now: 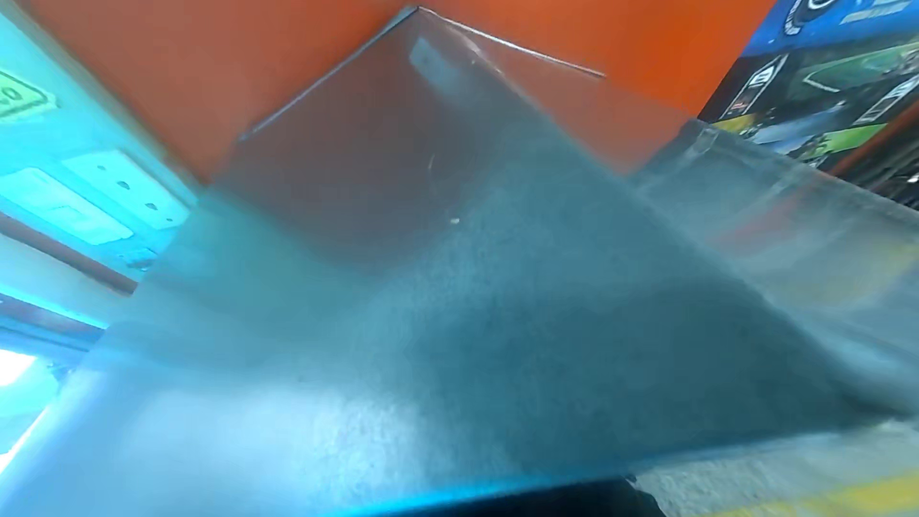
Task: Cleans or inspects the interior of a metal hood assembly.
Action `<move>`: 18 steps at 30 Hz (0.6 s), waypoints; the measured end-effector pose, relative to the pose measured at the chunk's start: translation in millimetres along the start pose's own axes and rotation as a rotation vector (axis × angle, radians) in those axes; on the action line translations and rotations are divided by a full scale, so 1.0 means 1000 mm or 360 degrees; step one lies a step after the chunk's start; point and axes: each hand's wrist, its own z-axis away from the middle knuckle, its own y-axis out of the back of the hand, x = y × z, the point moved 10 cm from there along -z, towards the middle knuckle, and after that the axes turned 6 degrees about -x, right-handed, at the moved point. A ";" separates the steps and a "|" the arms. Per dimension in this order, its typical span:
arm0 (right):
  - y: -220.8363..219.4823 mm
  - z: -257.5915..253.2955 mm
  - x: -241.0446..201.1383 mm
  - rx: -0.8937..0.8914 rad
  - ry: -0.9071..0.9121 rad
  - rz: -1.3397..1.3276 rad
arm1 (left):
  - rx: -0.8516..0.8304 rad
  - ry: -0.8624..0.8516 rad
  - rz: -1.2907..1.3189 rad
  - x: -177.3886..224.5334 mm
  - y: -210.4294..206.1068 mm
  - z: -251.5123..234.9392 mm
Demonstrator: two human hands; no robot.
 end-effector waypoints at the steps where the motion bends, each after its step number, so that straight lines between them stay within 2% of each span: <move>1: 0.001 0.004 -0.001 0.0012 -0.0017 0.0075 | -0.0062 0.0004 0.0007 -0.007 0.001 -0.004; 3: 0.000 0.006 -0.004 0.0048 -0.0072 0.0167 | -0.0201 -0.0073 0.0057 -0.016 -0.001 -0.012; 7: 0.005 -0.011 0.003 0.0018 0.0006 0.0174 | -0.0052 -0.0503 0.0612 -0.011 -0.013 -0.001; 9: 0.006 -0.008 -0.003 0.0071 -0.0002 0.0159 | -0.0069 -0.0644 0.0567 -0.007 -0.009 -0.002; 12: 0.001 -0.003 -0.010 0.0038 -0.0027 0.0143 | -0.0195 -0.0647 0.0345 0.004 -0.008 0.009; 16: 0.007 -0.024 0.012 -0.0033 0.0048 0.0079 | 0.0059 -0.0827 0.0484 -0.020 -0.006 -0.018; 18: 0.007 -0.022 0.010 -0.0039 0.0031 0.0091 | 0.0238 -0.0952 0.0287 -0.016 -0.006 -0.011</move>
